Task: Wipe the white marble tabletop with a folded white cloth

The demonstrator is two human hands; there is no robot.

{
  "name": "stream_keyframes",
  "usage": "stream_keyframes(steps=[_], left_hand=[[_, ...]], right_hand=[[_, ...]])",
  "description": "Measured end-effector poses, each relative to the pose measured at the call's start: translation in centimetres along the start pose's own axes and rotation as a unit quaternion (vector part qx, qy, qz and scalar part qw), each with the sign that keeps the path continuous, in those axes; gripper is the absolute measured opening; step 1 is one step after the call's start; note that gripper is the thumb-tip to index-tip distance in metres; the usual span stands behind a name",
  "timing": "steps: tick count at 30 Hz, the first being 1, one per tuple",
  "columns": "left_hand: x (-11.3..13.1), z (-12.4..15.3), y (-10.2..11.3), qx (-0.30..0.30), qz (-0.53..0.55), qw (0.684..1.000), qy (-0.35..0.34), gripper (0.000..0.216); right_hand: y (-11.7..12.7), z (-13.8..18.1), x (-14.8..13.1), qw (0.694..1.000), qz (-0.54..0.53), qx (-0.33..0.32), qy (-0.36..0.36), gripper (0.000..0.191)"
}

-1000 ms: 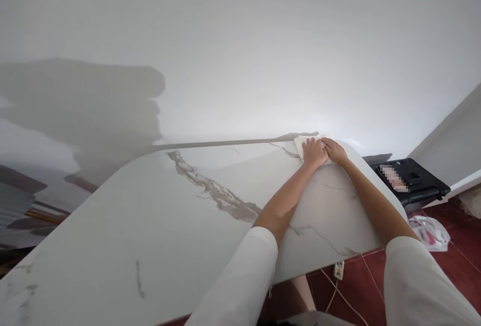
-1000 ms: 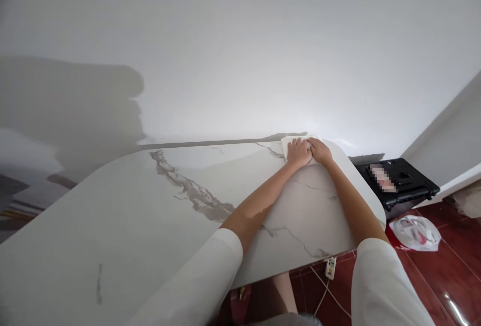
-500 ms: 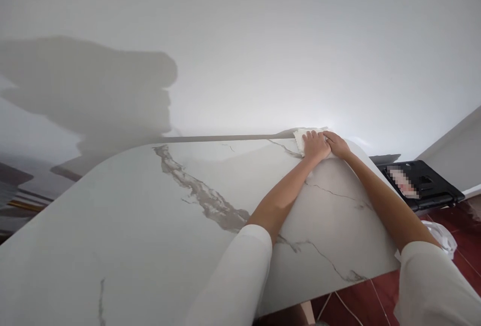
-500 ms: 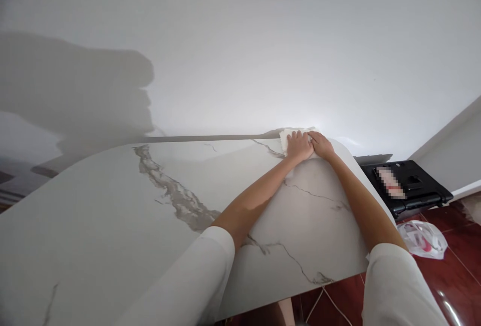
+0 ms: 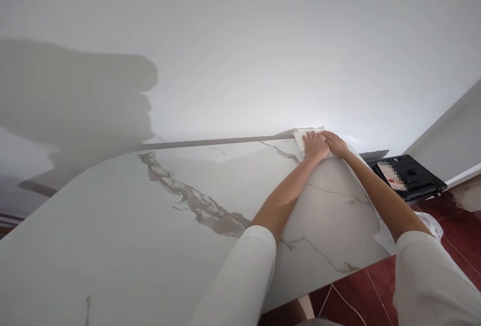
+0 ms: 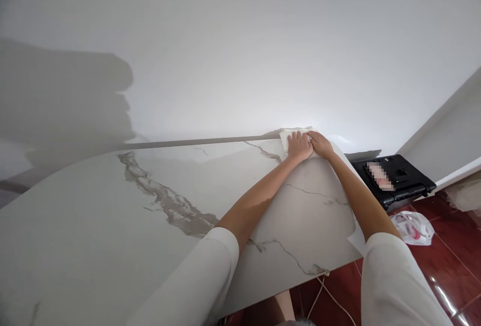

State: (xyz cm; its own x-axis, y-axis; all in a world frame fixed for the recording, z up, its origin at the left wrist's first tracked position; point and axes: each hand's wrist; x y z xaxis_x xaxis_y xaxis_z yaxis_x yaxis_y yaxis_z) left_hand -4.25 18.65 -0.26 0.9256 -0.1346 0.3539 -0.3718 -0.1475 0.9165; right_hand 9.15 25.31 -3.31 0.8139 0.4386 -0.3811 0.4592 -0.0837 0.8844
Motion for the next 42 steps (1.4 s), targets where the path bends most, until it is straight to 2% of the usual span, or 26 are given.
stream_keyframes(steps=[11,22,31,42], left_hand=[[2.3,5.7,0.0,-0.003,-0.005,1.0,-0.006,0.049],[5.1,14.0,0.7,-0.013,-0.006,0.999,-0.029,0.048],[7.0,18.9,0.8,0.0,-0.008,0.999,-0.034,0.048],[10.2,24.2,1.0,-0.027,-0.023,0.999,-0.037,0.056]], right_hand=[[2.1,6.7,-2.3,0.999,0.036,-0.021,-0.019,0.051],[3.1,15.4,-3.3,0.999,0.031,0.008,0.018,0.05],[4.5,20.4,-4.2,0.996,0.048,-0.009,0.069,0.05],[5.8,26.2,-3.3,0.994,0.028,0.02,0.106,0.049]])
Point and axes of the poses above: each hand's wrist, its own z-axis away from the middle knuckle, its own y-axis out of the back of the hand, x = y × z, and after that the axes turned 3 degrees about -x, right-handed
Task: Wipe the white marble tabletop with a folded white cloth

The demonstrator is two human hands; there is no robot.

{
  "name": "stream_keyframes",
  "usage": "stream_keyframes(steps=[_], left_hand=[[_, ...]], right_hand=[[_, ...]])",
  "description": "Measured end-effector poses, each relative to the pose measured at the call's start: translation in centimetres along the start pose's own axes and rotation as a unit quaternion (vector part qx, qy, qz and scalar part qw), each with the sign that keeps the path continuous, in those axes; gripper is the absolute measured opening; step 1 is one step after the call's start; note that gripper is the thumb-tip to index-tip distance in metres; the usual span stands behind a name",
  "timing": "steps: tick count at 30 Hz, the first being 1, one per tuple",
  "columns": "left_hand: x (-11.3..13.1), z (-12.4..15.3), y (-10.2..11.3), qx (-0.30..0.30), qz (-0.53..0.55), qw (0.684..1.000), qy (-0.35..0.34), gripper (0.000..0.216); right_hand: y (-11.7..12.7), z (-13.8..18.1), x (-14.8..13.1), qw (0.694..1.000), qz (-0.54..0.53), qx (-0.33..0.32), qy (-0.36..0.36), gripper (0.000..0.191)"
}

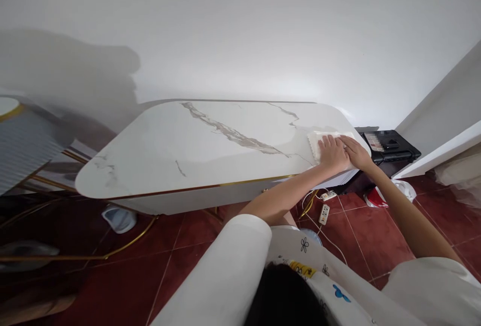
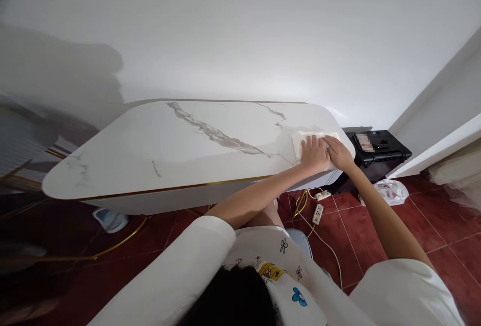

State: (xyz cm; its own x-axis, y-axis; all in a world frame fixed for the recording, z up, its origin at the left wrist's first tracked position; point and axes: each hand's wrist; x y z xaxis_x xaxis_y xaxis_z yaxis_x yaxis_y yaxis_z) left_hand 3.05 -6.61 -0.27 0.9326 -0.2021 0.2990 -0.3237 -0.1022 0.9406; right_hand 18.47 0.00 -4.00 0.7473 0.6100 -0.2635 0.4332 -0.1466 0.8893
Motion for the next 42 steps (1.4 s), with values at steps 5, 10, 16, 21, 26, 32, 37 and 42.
stream_keyframes(steps=[5,10,16,21,26,32,37,42], left_hand=[[1.4,1.3,-0.2,0.009,-0.013,1.0,-0.026,0.056],[2.5,0.6,-0.5,0.006,-0.006,1.0,-0.014,0.057],[3.7,-1.4,-1.1,0.009,0.012,1.0,-0.016,0.056],[3.0,-3.7,-1.5,0.003,0.033,0.999,-0.015,0.055],[0.6,-6.7,-1.3,0.015,0.044,0.999,-0.017,0.05],[-2.8,-11.0,-0.8,0.026,0.048,0.999,0.001,0.044],[-5.2,-14.8,-0.8,0.039,0.034,0.999,0.011,0.042],[-6.9,-17.7,-0.8,0.038,0.034,0.998,0.03,0.043]], right_hand=[[0.8,2.2,-0.1,1.0,-0.003,0.014,-0.002,0.049],[1.2,2.0,1.1,1.0,-0.016,0.004,-0.025,0.048],[1.9,1.2,3.8,0.999,-0.033,-0.012,-0.028,0.048],[1.8,-0.8,5.0,0.999,-0.015,-0.029,-0.037,0.049],[0.6,-4.5,5.3,0.998,-0.005,-0.032,-0.047,0.049],[-1.2,-10.1,5.3,0.998,-0.004,-0.026,-0.057,0.049],[-2.5,-14.3,5.7,0.996,-0.002,-0.034,-0.08,0.051],[-3.6,-17.7,6.7,0.994,0.002,-0.043,-0.099,0.052]])
Point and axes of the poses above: each hand's wrist, its own z-axis away from the middle knuckle, its own y-axis out of the back of the hand, x = y × z, and after that the axes turned 3 degrees about -x, right-handed
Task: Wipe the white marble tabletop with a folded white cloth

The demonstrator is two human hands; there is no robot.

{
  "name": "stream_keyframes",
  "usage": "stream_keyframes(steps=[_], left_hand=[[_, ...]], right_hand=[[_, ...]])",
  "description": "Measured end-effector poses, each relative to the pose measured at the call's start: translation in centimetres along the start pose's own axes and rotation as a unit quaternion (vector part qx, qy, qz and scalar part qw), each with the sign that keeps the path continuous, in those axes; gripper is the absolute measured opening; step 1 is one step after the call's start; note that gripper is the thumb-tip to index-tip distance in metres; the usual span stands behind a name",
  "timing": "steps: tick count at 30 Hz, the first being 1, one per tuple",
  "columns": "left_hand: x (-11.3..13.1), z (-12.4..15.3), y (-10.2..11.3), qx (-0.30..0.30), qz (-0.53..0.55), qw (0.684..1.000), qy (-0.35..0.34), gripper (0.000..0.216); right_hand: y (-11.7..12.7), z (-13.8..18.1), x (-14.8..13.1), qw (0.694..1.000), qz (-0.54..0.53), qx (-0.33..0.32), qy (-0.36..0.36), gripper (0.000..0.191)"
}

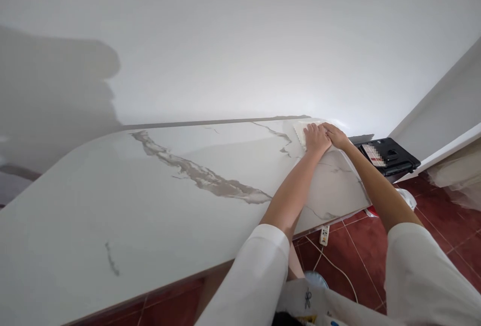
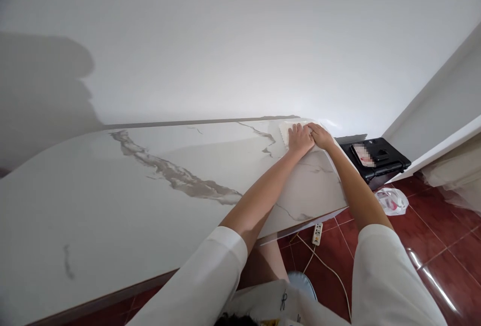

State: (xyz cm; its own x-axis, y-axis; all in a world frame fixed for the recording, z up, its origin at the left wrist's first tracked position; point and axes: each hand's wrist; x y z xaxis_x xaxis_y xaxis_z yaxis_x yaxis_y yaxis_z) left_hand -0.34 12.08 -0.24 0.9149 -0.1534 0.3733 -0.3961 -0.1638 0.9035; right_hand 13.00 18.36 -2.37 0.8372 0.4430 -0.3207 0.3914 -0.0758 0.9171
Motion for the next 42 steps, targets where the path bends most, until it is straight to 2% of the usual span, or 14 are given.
stream_keyframes(steps=[11,18,23,31,37,42], left_hand=[[-2.3,-4.7,0.2,0.003,-0.004,1.0,0.019,0.044],[-3.0,-6.5,0.1,0.011,-0.016,0.999,0.033,0.044],[-3.1,-7.0,-0.1,0.014,-0.019,0.999,0.028,0.044],[-2.0,-8.2,-1.1,0.011,-0.027,0.999,0.028,0.047],[-1.2,-8.4,-1.5,0.006,-0.023,1.0,0.018,0.05],[0.4,-6.9,-2.0,-0.02,-0.016,1.0,0.002,0.057]], right_hand=[[-1.0,-6.0,0.6,1.0,-0.017,0.004,0.003,0.051],[-1.4,-8.1,0.5,1.0,-0.024,-0.008,-0.012,0.049],[-1.4,-8.3,1.0,0.999,-0.027,-0.015,0.009,0.049],[-1.7,-8.8,3.9,0.998,-0.006,0.013,0.067,0.045],[-1.0,-8.0,4.4,0.999,0.009,0.009,0.036,0.048],[-0.3,-5.2,5.3,0.999,0.021,0.025,0.03,0.047]])
Point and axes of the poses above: each hand's wrist, its own z-axis away from the middle knuckle, its own y-axis out of the back of the hand, x = y × z, and after that the axes turned 3 degrees about -x, right-handed
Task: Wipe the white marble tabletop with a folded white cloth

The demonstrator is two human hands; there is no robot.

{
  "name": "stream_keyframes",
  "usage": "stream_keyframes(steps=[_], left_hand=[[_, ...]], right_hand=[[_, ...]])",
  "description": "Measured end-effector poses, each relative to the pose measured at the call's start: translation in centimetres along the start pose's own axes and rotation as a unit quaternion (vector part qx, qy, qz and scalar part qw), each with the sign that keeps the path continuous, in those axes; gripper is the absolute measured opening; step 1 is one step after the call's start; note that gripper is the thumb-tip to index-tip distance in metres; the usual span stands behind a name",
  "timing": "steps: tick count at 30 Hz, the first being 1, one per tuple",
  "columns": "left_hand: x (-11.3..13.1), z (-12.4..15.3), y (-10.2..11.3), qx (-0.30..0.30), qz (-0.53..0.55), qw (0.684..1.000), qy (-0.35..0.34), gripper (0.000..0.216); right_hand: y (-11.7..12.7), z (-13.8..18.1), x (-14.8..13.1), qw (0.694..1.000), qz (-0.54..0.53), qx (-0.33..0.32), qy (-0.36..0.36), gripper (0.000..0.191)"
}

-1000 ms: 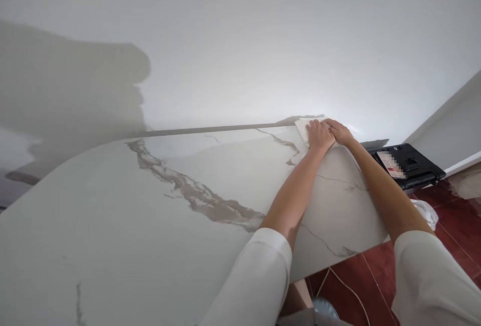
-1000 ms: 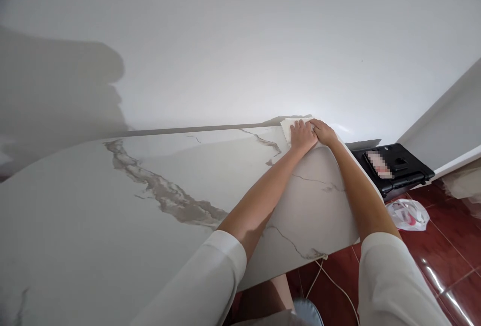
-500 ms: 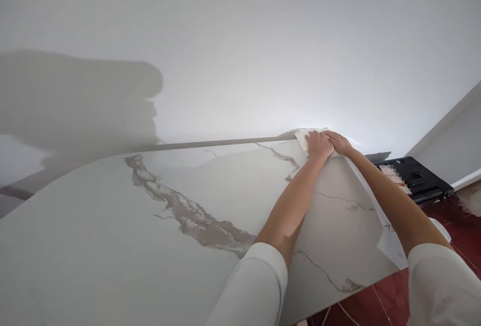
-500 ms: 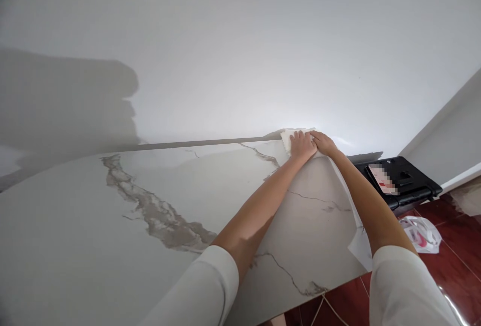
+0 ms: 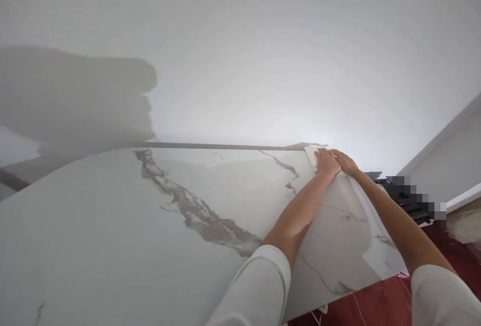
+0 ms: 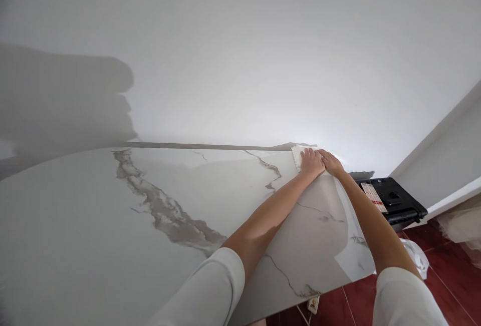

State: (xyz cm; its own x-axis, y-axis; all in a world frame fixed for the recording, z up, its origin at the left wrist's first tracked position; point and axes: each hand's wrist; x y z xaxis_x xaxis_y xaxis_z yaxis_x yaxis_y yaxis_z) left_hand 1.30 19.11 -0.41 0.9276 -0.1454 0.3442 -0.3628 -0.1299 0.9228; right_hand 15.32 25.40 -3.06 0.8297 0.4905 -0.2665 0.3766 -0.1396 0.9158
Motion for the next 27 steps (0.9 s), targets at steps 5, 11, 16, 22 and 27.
stream_keyframes(steps=[5,11,16,22,27], left_hand=[[2.6,2.9,-0.6,0.001,0.007,1.0,-0.017,0.057],[5.2,7.2,-0.9,0.005,0.031,0.998,-0.062,0.057],[6.6,10.6,-0.8,0.006,0.022,0.997,-0.078,0.056],[7.4,14.7,-0.2,0.01,0.022,0.993,-0.116,0.053],[8.0,17.7,0.3,0.008,0.027,0.989,-0.142,0.05]], right_hand=[[1.2,4.2,1.1,1.0,0.017,0.019,0.002,0.049],[2.2,9.8,1.9,0.998,0.027,0.051,0.024,0.049],[2.7,13.8,2.5,0.996,0.053,0.034,0.057,0.049],[3.9,18.5,0.7,0.995,0.07,0.037,0.067,0.051],[4.8,22.2,-1.5,0.994,0.089,0.059,0.037,0.051]])
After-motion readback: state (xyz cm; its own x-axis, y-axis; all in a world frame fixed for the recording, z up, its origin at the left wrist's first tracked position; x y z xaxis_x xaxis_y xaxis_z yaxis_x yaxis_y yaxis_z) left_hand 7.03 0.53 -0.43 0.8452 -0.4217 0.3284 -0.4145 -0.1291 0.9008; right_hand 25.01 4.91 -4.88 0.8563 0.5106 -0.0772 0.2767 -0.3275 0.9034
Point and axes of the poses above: each hand's wrist, its own z-axis away from the middle knuckle, its own y-axis out of the back of the hand, x = y × z, and after that the axes turned 3 degrees about -x, right-handed
